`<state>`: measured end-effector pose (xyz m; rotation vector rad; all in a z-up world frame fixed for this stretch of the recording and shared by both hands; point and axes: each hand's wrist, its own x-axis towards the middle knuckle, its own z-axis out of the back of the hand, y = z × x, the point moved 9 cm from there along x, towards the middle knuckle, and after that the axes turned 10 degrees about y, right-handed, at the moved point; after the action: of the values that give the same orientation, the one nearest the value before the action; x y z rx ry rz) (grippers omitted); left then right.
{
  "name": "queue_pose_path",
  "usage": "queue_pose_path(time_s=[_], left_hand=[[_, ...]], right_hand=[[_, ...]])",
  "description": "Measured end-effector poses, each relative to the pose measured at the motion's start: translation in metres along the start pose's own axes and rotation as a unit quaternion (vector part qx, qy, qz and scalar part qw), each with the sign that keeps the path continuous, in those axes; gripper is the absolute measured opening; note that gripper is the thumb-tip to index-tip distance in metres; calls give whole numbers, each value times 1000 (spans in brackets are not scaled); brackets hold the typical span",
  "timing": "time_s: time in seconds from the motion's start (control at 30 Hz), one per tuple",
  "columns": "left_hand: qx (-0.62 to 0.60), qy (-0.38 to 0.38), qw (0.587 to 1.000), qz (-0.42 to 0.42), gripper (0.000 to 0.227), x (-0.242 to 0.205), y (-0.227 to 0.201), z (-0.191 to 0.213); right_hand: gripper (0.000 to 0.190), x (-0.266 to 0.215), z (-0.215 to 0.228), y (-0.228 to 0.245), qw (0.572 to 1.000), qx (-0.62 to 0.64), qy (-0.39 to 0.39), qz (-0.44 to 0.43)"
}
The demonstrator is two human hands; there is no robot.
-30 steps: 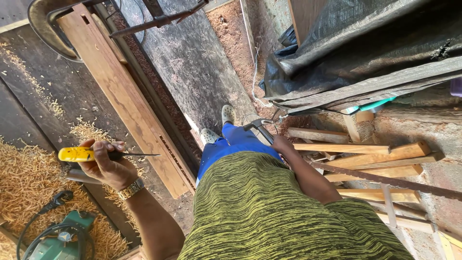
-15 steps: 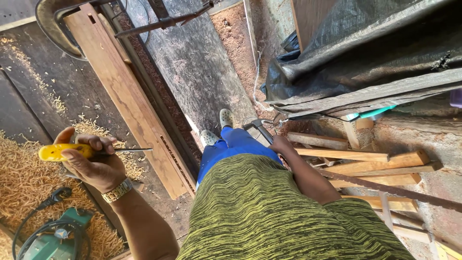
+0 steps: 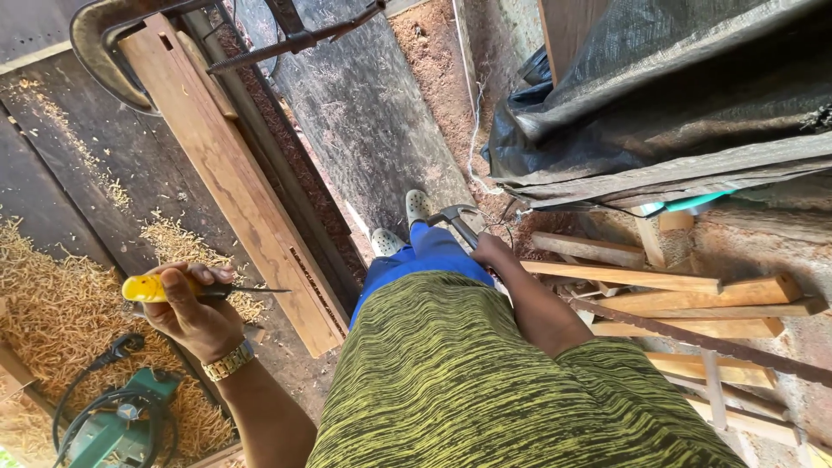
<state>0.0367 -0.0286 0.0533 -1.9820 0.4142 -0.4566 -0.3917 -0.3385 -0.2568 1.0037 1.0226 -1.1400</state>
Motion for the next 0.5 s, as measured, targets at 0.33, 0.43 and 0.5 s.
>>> queue_pose_path(time_s=[0.33, 0.43, 0.5], left_hand=[[43, -21, 999, -8, 24, -12, -4, 11], [44, -18, 999, 2, 22, -15, -4, 8], [55, -27, 998, 13, 21, -19, -7, 7]], right_hand=[[32, 32, -2, 11, 1000, 13, -3, -5], [35, 39, -1, 20, 1000, 21, -11, 4], [35, 40, -2, 27, 999, 10, -27, 20]])
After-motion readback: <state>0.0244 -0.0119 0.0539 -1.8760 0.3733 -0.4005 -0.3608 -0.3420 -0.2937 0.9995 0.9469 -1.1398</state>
